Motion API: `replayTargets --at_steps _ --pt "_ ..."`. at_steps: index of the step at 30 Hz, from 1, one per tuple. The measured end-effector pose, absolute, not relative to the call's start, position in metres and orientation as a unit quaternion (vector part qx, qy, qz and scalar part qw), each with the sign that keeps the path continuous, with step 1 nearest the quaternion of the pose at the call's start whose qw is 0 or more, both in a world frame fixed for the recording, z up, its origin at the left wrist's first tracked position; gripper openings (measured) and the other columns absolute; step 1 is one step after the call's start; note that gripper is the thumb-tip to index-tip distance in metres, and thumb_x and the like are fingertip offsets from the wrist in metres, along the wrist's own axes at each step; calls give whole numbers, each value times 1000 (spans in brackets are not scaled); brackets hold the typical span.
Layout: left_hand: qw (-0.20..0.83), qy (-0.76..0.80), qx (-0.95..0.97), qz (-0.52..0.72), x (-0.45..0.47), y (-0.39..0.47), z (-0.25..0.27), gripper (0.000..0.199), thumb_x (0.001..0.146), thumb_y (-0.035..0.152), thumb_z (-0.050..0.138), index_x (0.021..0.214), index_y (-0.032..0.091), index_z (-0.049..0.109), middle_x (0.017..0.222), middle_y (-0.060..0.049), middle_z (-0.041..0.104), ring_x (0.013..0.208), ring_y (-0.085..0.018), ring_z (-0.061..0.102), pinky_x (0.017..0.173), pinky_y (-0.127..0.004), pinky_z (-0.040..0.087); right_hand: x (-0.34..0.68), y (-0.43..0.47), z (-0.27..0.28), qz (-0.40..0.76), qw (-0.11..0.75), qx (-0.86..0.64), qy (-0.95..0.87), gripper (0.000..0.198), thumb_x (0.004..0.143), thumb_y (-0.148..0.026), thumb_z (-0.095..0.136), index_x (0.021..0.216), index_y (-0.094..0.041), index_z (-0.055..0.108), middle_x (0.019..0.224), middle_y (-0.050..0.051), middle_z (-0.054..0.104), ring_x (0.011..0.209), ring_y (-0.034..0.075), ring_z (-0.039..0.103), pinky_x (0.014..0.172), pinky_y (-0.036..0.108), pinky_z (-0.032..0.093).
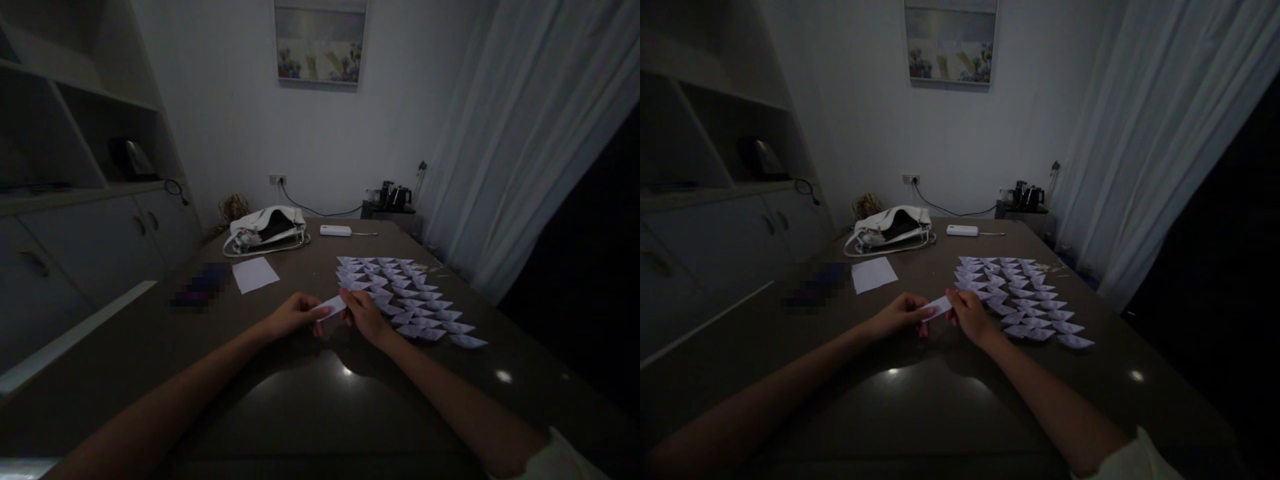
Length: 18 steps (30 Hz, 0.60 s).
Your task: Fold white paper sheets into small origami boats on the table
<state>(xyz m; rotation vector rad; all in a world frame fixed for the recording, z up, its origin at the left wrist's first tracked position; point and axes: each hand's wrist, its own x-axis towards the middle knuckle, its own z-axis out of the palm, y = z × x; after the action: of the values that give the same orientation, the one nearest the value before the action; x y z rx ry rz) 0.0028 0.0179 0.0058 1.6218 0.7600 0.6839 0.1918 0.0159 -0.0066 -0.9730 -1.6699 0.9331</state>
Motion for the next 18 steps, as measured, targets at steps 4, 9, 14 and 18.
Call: replayTargets --at_steps 4,9,14,18 --pt "579 331 685 294 -1 22 3 47 73 55 68 77 8 62 60 -6 66 51 -11 58 51 -20 43 194 18 -7 376 504 -412 -660 63 81 -69 41 46 -18 51 39 -1 45 36 8 40 40 22 30" --pt "574 331 688 296 -3 22 4 47 73 54 68 76 8 63 60 -5 66 51 -11 58 51 -19 42 194 18 -5 380 513 -401 -657 65 80 -72 41 49 -17 54 41 0 47 36 9 42 39 22 30" --pt "562 321 705 291 -5 24 5 52 80 59 57 79 8 65 61 -8 67 51 -12 59 52 -20 38 197 21 -5 383 521 -408 -644 68 77 -77 39 47 -17 52 38 0 45 35 8 39 38 22 30" --pt "530 321 721 310 -7 24 7 53 80 59 57 77 8 66 56 -6 65 49 -11 56 52 -20 35 197 19 -6 413 492 -386 -662 69 78 -77 35 52 -16 54 42 1 49 37 9 41 39 22 31"
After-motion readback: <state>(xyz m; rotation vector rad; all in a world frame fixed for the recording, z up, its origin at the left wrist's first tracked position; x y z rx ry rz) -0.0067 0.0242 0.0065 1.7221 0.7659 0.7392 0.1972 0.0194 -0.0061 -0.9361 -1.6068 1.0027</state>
